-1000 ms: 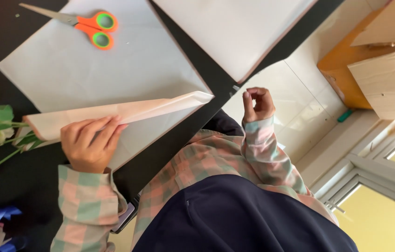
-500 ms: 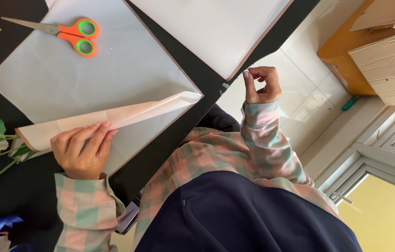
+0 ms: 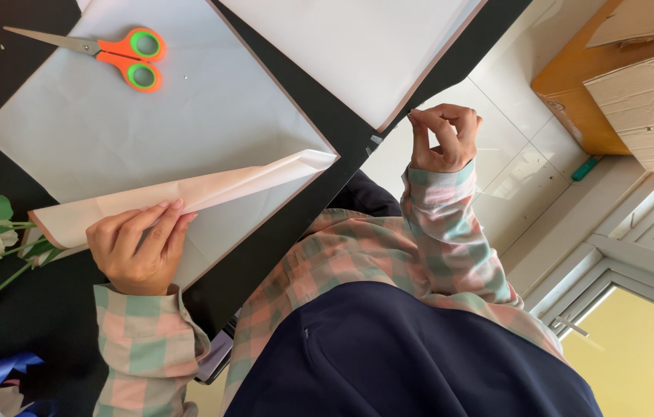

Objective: The person wraps a bouquet of white flowers in a sheet of white paper with a pink border. They fold the paper around the stems, secure it with tape, and trim the excess paper with scissors. The finished bouquet is placed on the table with other wrapped bouquets.

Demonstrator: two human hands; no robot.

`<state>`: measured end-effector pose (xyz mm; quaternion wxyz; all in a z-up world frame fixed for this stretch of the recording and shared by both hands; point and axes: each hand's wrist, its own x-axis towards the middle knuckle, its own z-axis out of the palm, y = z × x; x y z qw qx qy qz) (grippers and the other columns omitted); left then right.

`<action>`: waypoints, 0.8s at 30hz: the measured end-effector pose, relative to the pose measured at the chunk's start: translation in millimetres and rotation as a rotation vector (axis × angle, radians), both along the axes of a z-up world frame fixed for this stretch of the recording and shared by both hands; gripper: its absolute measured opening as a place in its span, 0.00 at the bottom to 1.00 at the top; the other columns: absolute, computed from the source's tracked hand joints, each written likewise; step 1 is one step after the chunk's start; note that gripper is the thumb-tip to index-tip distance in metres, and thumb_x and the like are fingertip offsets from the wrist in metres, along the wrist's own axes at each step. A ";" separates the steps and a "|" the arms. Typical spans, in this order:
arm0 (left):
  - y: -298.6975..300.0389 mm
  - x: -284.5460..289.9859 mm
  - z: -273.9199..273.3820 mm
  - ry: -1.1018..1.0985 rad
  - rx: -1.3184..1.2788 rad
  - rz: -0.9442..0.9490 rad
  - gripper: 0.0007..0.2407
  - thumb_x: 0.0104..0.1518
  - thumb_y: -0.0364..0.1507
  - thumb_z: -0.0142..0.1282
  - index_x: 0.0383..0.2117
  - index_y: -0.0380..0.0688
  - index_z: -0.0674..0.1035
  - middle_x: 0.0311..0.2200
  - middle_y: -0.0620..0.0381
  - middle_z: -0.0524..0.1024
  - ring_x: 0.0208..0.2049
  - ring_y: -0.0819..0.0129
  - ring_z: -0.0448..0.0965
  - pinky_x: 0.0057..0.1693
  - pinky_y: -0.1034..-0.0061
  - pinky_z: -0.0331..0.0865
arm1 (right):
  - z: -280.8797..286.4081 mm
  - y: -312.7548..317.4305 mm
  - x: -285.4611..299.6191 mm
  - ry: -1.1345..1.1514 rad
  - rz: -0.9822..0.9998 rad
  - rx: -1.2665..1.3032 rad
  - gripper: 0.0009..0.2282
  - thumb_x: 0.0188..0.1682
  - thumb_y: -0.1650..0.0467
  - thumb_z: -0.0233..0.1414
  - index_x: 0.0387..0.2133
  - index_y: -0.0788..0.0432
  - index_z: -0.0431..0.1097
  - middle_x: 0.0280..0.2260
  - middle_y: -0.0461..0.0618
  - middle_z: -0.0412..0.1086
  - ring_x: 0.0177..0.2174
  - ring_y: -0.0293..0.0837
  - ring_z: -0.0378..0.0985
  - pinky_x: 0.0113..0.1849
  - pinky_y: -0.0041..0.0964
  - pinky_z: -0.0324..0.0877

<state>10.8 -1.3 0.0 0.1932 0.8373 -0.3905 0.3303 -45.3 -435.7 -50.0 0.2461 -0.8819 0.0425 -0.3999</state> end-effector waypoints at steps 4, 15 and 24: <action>0.3 0.2 -1.2 -0.003 -0.007 -0.007 0.05 0.63 0.30 0.72 0.39 0.44 0.91 0.38 0.62 0.83 0.35 0.64 0.74 0.43 0.71 0.66 | -18.8 -20.3 8.0 -0.098 0.031 -0.155 0.17 0.37 0.87 0.68 0.31 0.54 0.76 0.31 0.49 0.69 0.28 0.41 0.68 0.36 0.40 0.57; 0.7 1.1 -2.4 -0.013 -0.006 -0.009 0.05 0.62 0.30 0.72 0.38 0.43 0.91 0.38 0.61 0.83 0.35 0.63 0.75 0.42 0.71 0.66 | -3.5 -21.4 11.6 -0.031 -0.014 -0.335 0.13 0.35 0.85 0.56 0.27 0.53 0.75 0.29 0.48 0.63 0.27 0.42 0.67 0.37 0.44 0.57; -1.4 0.3 -8.3 -0.062 -0.039 0.026 0.05 0.63 0.33 0.69 0.37 0.48 0.92 0.36 0.58 0.84 0.33 0.62 0.77 0.44 0.68 0.72 | -11.6 -8.7 -30.6 0.077 0.483 0.723 0.03 0.51 0.84 0.58 0.32 0.73 0.70 0.28 0.57 0.66 0.27 0.47 0.69 0.36 0.41 0.70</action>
